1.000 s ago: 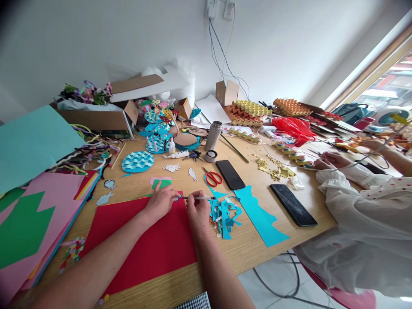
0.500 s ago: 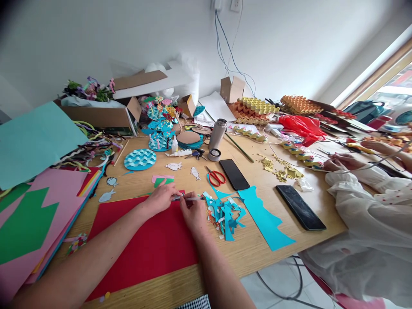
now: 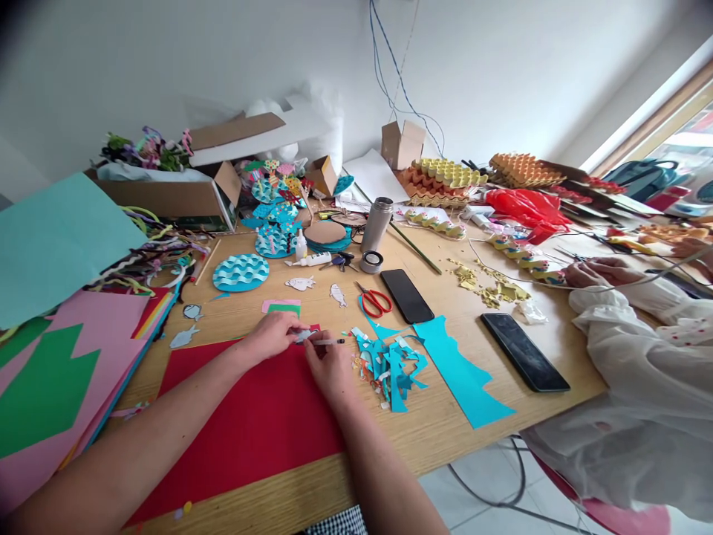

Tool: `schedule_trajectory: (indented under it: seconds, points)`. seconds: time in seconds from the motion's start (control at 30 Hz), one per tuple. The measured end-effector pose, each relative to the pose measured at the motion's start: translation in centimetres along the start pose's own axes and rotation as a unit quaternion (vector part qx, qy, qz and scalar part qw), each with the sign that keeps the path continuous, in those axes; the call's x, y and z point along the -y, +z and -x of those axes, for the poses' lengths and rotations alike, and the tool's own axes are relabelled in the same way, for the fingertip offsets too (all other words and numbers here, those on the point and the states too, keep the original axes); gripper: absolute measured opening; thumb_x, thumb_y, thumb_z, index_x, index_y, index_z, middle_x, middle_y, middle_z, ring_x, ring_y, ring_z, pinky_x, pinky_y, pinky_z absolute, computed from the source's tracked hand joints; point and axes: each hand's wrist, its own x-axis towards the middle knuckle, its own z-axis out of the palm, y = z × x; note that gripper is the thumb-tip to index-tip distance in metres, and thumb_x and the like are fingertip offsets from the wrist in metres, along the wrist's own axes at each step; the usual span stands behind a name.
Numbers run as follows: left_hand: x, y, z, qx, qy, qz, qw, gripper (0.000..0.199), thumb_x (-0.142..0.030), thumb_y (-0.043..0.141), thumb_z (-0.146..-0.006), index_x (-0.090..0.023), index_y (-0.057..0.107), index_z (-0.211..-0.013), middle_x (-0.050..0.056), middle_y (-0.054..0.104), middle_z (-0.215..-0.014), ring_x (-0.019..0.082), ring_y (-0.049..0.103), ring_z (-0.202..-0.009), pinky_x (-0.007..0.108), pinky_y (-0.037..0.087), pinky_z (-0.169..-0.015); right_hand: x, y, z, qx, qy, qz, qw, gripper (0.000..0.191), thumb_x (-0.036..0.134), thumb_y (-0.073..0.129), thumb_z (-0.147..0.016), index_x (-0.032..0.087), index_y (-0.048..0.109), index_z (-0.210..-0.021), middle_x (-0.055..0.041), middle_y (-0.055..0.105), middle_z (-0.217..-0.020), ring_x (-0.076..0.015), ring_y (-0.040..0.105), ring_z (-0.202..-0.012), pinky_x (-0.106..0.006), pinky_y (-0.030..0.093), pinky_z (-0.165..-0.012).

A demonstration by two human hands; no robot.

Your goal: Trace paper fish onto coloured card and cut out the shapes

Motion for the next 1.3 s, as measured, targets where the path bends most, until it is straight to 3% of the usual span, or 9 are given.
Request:
schedule_trajectory:
  seconds: [0.33,0.8,1.3]
  points:
    - [-0.21,-0.26,0.07,-0.005,-0.016,0.009,1.000,0.031,-0.010,0.060,-0.075,-0.024,0.075,-0.098,0.001,0.073,-0.087,0.016,0.064,-0.079,0.024,0.047,-0.072,-0.28,0.30,0.11,0.016,-0.026,0.031,0.999,0.022,0.039,0.051,-0.087,0.021,0.063,-0.083,-0.0021,0.066,-0.064,-0.0165,0.058,-0.054,-0.025,0.039,-0.049]
    - [-0.08,-0.09,0.12,-0.015,-0.011,0.004,1.000,0.028,-0.011,0.058,-0.078,-0.025,0.075,-0.096,0.002,0.072,-0.083,0.019,0.062,-0.088,0.026,0.046,-0.076,-0.40,0.68,0.15,0.029,-0.034,0.033,0.998,0.021,0.037,0.050,-0.088,0.022,0.064,-0.086,-0.0043,0.071,-0.075,-0.0183,0.064,-0.061,-0.025,0.042,-0.051]
    - [0.14,0.11,0.07,-0.020,-0.004,0.014,1.000,0.028,-0.014,0.059,-0.078,-0.025,0.075,-0.098,0.001,0.074,-0.087,0.019,0.062,-0.085,0.025,0.045,-0.073,-0.52,0.83,0.23,0.005,-0.039,0.084,0.996,0.021,0.036,0.049,-0.088,0.021,0.062,-0.083,-0.0031,0.067,-0.067,-0.0169,0.059,-0.055,-0.025,0.040,-0.051]
